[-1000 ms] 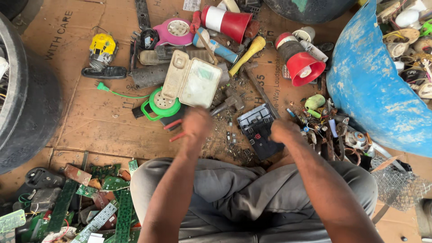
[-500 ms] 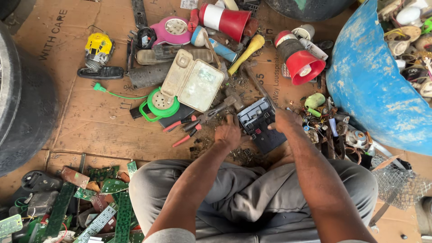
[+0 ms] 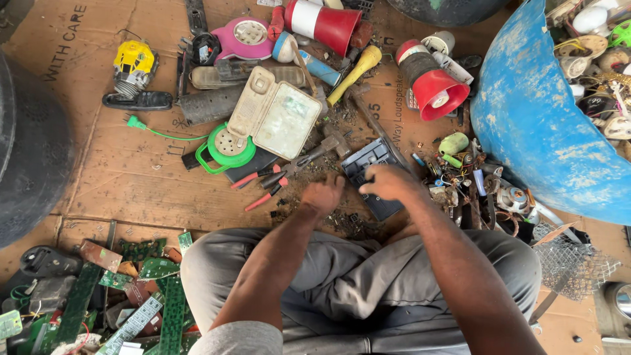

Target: The person sits on the ground and uses a hammer to break apart a green circuit board, separating the metal casing and components. The person then picks up a green plastic object and uses the hammer to break it into pieces.

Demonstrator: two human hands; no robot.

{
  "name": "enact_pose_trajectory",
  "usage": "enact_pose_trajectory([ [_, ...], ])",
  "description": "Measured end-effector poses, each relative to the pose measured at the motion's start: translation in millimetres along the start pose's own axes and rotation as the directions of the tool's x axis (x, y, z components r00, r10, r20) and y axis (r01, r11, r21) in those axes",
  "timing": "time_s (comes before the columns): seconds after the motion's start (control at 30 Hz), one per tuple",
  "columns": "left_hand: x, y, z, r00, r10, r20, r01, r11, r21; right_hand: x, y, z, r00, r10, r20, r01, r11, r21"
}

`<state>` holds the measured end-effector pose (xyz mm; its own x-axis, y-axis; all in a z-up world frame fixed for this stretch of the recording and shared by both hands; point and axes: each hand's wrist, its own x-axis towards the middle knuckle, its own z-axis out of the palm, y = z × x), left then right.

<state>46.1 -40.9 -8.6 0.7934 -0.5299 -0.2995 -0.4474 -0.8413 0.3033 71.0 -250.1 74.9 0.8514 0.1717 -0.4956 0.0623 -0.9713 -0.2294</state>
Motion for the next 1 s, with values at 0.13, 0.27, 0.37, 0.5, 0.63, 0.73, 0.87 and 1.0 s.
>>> enact_pose_trajectory([
  [0.13, 11, -16, 6, 0.975, -0.077, -0.21, 0.041, 0.985, -0.17, -7, -14, 14, 0.99, -0.11, 0.093, 0.117, 0.991, -0.071],
  [0.27, 18, -10, -8, 0.883, -0.271, -0.384, -0.032, 0.78, -0.625, 4, -16, 70, 0.962, -0.138, 0.237, 0.187, 0.961, -0.202],
  [0.37, 13, 0, -34, 0.879, -0.238, -0.414, -0.14, 0.7, -0.7, 19, -20, 123, 0.942, -0.275, 0.195, 0.33, 0.865, -0.378],
  [0.5, -3, -18, -47, 0.938, -0.271, -0.218, 0.109, 0.824, -0.556, 23, -9, 88, 0.969, -0.169, 0.178, 0.217, 0.93, -0.296],
  [0.63, 0, -24, -18, 0.954, -0.292, 0.065, 0.299, 0.929, -0.22, -5, -7, 16, 0.978, 0.002, -0.209, -0.039, 0.985, -0.171],
  [0.73, 13, -11, 3, 0.948, -0.311, 0.066, 0.317, 0.94, -0.13, -12, -11, -3, 0.943, -0.038, -0.33, -0.001, 0.993, -0.115],
  [0.87, 11, -5, 9, 0.947, -0.315, 0.069, 0.321, 0.94, -0.111, -5, -31, 31, 0.986, -0.064, -0.152, 0.061, 0.998, -0.021],
  [1.0, -6, -16, -15, 0.938, -0.346, 0.014, 0.343, 0.922, -0.178, 17, -34, 83, 0.843, -0.443, -0.304, 0.445, 0.893, -0.069],
])
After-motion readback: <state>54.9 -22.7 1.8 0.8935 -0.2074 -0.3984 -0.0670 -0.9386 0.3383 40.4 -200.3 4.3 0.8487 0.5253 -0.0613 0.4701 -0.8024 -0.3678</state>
